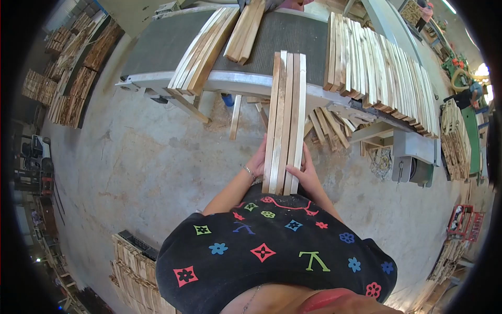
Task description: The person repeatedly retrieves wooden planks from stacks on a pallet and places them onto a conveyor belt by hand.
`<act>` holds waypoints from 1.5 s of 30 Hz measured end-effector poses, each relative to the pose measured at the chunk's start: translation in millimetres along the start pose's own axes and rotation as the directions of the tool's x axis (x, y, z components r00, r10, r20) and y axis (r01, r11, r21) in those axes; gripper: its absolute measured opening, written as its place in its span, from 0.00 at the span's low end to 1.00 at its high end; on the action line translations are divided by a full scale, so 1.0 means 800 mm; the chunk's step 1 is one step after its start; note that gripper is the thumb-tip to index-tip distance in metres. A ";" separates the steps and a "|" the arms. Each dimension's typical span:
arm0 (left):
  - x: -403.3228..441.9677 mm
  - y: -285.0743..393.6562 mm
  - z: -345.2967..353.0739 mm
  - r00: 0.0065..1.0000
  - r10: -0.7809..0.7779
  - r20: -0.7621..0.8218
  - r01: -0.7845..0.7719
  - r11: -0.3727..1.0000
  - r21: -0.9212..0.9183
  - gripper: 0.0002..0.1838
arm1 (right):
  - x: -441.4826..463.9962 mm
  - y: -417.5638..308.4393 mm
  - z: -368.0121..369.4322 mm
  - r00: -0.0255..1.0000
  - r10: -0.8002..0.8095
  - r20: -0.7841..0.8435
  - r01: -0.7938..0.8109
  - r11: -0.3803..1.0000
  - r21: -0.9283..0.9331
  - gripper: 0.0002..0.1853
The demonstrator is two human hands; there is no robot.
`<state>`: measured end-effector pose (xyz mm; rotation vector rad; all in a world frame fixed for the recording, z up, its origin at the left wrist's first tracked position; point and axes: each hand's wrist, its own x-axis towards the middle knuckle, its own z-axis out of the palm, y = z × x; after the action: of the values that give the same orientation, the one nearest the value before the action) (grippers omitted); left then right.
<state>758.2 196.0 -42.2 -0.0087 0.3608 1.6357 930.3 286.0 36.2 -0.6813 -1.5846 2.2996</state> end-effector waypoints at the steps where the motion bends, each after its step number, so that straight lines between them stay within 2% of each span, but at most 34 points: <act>1: -0.001 -0.003 -0.002 0.999 -0.038 0.035 0.039 0.999 -0.025 0.41 | -0.003 0.000 0.001 1.000 -0.007 -0.011 0.007 1.000 0.001 0.50; 4: 0.014 0.025 0.029 0.999 0.006 -0.048 -0.004 0.999 0.054 0.42 | 0.027 -0.022 0.006 0.998 -0.066 -0.026 0.066 0.998 0.006 0.46; 7: 0.052 0.070 0.057 0.989 0.139 -0.047 -0.125 0.965 0.228 0.41 | 0.081 -0.049 -0.001 0.991 -0.132 -0.026 0.130 0.988 -0.079 0.41; 10: 0.092 0.108 0.054 0.992 0.100 0.072 -0.113 0.972 0.206 0.39 | 0.115 -0.083 0.009 0.996 -0.090 -0.021 0.091 0.996 0.014 0.38; 14: 0.097 0.109 0.053 0.980 0.201 -0.009 -0.195 0.957 0.213 0.38 | 0.126 -0.071 0.006 0.991 -0.109 -0.079 0.110 0.994 0.020 0.38; 17: 0.092 0.106 0.032 0.981 0.196 0.006 -0.195 0.976 0.099 0.39 | 0.121 -0.049 -0.003 0.989 -0.090 -0.117 0.109 0.979 0.170 0.42; 20: 0.071 0.099 0.017 0.997 0.079 0.012 -0.080 0.996 0.041 0.40 | 0.104 -0.041 -0.008 0.994 -0.071 -0.081 0.092 0.953 0.289 0.41; 21: 0.065 0.092 0.015 0.996 0.082 -0.017 -0.082 0.996 0.028 0.39 | 0.100 -0.040 -0.007 0.995 -0.067 -0.078 0.089 0.946 0.313 0.41; 23: 0.050 0.075 0.024 0.994 0.083 -0.073 -0.083 0.997 0.005 0.36 | 0.093 -0.033 -0.001 0.992 -0.092 -0.085 0.113 0.952 0.285 0.41; 26: 0.038 0.069 0.039 0.995 0.102 0.001 -0.102 0.995 0.016 0.36 | 0.095 -0.017 -0.002 0.987 -0.111 -0.120 0.137 0.964 0.230 0.41; 30: 0.051 0.092 0.037 0.992 0.016 0.125 -0.027 0.996 0.088 0.36 | 0.096 -0.034 0.012 0.982 -0.127 -0.138 0.153 0.968 0.200 0.41; 32: 0.059 0.098 0.041 0.984 -0.013 0.179 -0.002 0.997 0.082 0.35 | 0.104 -0.039 0.016 0.973 -0.199 -0.118 0.210 0.973 0.094 0.38; 33: 0.064 0.098 0.048 0.994 0.041 0.105 -0.053 0.992 0.116 0.36 | 0.118 -0.050 0.014 0.963 -0.255 -0.092 0.259 0.965 0.031 0.37; 35: 0.079 0.111 0.075 0.984 0.177 -0.008 -0.171 0.964 0.203 0.36 | 0.154 -0.061 0.006 0.971 -0.227 -0.079 0.232 0.970 0.075 0.39; 37: 0.113 0.131 0.055 0.992 0.105 0.066 -0.113 0.984 0.136 0.36 | 0.182 -0.067 -0.007 0.980 -0.193 -0.045 0.197 0.973 0.117 0.43; 38: 0.125 0.141 0.053 0.993 0.084 0.086 -0.095 0.987 0.130 0.36 | 0.193 -0.068 -0.009 0.985 -0.150 -0.090 0.161 0.977 0.138 0.42; 40: 0.135 0.150 0.049 0.993 0.038 0.111 -0.049 0.995 0.090 0.35 | 0.200 -0.065 -0.014 0.983 -0.161 -0.091 0.176 0.966 0.190 0.41; 43: 0.121 0.138 0.045 0.991 0.134 0.016 -0.135 0.974 0.182 0.36 | 0.192 -0.055 -0.022 0.987 -0.137 -0.084 0.156 0.938 0.308 0.39; 45: 0.092 0.123 0.050 0.993 0.113 -0.035 -0.105 0.975 0.194 0.40 | 0.167 -0.040 -0.033 0.993 -0.075 -0.091 0.102 0.935 0.340 0.37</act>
<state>663.2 271.4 1.8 0.1214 0.5615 1.7049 828.3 381.7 27.8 -0.5878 -1.1127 2.3669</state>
